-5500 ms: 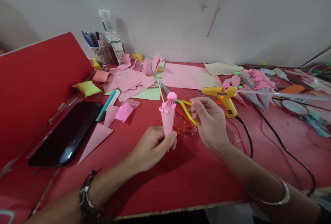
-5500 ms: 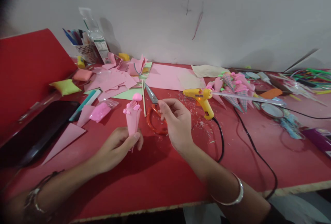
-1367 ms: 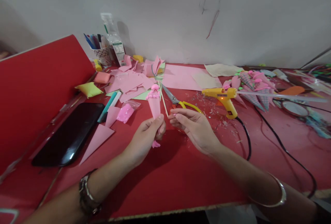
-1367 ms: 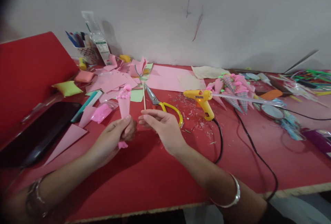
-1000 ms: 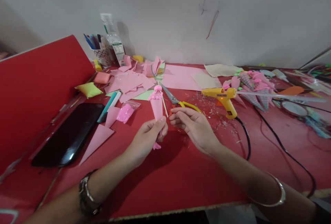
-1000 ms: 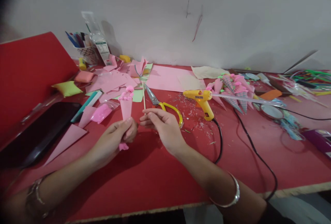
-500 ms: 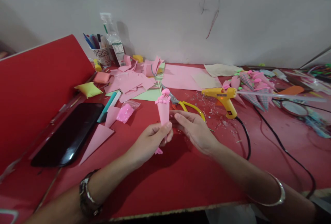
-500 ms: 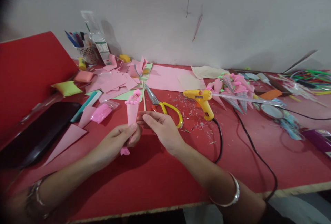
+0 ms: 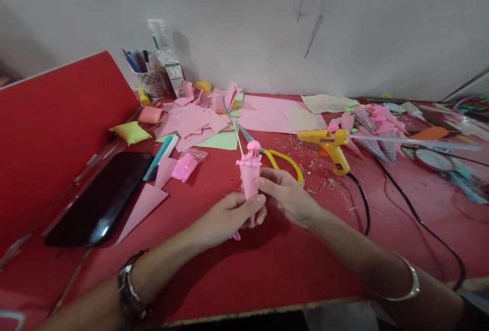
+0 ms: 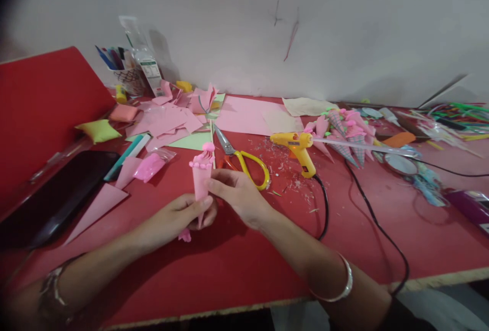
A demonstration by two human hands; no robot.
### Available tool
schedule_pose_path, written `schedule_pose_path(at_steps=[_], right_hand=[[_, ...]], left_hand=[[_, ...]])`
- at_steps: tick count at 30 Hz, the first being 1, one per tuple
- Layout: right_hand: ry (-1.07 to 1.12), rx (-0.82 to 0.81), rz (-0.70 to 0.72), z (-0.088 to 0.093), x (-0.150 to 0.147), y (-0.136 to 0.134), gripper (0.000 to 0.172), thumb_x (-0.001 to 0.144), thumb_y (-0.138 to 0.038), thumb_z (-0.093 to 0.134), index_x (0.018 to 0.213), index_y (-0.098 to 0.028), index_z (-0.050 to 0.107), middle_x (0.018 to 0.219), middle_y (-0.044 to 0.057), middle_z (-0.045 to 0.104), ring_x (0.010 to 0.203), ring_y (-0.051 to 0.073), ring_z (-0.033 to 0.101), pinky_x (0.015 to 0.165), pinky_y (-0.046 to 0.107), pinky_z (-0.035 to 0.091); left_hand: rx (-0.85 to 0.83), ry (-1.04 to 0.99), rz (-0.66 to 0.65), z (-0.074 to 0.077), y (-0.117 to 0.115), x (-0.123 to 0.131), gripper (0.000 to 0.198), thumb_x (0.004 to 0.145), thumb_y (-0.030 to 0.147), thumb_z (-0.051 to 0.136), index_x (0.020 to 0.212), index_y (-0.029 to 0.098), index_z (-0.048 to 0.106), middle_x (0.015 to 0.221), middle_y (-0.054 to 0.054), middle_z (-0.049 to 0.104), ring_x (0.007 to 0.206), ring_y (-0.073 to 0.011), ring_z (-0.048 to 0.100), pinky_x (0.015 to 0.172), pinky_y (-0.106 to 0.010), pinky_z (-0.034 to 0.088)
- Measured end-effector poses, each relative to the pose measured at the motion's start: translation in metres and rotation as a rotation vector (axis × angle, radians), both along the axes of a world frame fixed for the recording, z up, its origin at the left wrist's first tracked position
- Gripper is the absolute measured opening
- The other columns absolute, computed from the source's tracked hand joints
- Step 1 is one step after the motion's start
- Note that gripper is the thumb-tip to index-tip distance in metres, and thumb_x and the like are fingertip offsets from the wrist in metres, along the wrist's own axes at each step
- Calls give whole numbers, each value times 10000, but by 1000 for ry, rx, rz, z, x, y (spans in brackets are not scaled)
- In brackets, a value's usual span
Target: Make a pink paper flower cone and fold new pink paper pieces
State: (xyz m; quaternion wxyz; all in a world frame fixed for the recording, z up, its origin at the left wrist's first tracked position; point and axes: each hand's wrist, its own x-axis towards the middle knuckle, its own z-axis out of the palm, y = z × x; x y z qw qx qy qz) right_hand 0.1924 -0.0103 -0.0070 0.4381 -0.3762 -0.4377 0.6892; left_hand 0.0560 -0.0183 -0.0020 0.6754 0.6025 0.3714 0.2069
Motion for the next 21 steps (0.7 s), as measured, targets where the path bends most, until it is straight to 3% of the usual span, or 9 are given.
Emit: schedule_pose_path(at_steps=[5,9,12,17,21], right_hand=[[-6,13,-15,2,-1,0,190,617,-265,650,772,-167,598,607,-38,581,506,65,525,453,186,424],[-72,81,-83,3,-1,1,163,623,-230,635,771,-163,619,673,-27,603,580,60,529,563,192,440],[-156,131,-96,5,-2,1,168,609,-234,646,757,-156,632,697,-11,622,664,80,549,656,214,444],[-238,155,-109,6,-2,0,246,583,-293,673,787,-158,640,724,10,639,723,114,561,685,247,458],[-165,185,-66,3,-1,-1,237,612,-333,652,786,-173,650,728,8,641,710,106,570,693,239,457]], left_hand=[[162,25,107,0,-1,3,310,766,359,382,528,173,451,496,36,382,446,-84,336,381,-166,268],[263,115,173,-3,-2,4,329,780,357,378,515,167,421,484,39,384,457,-83,352,432,-185,268],[285,203,167,-7,-3,4,387,803,373,308,482,170,379,461,34,384,447,-86,366,434,-197,267],[387,357,157,-10,-3,1,409,800,374,266,462,171,374,427,30,387,421,-92,381,429,-212,274],[407,219,40,-9,-2,0,361,805,330,263,502,170,377,452,37,403,434,-82,393,432,-198,295]])
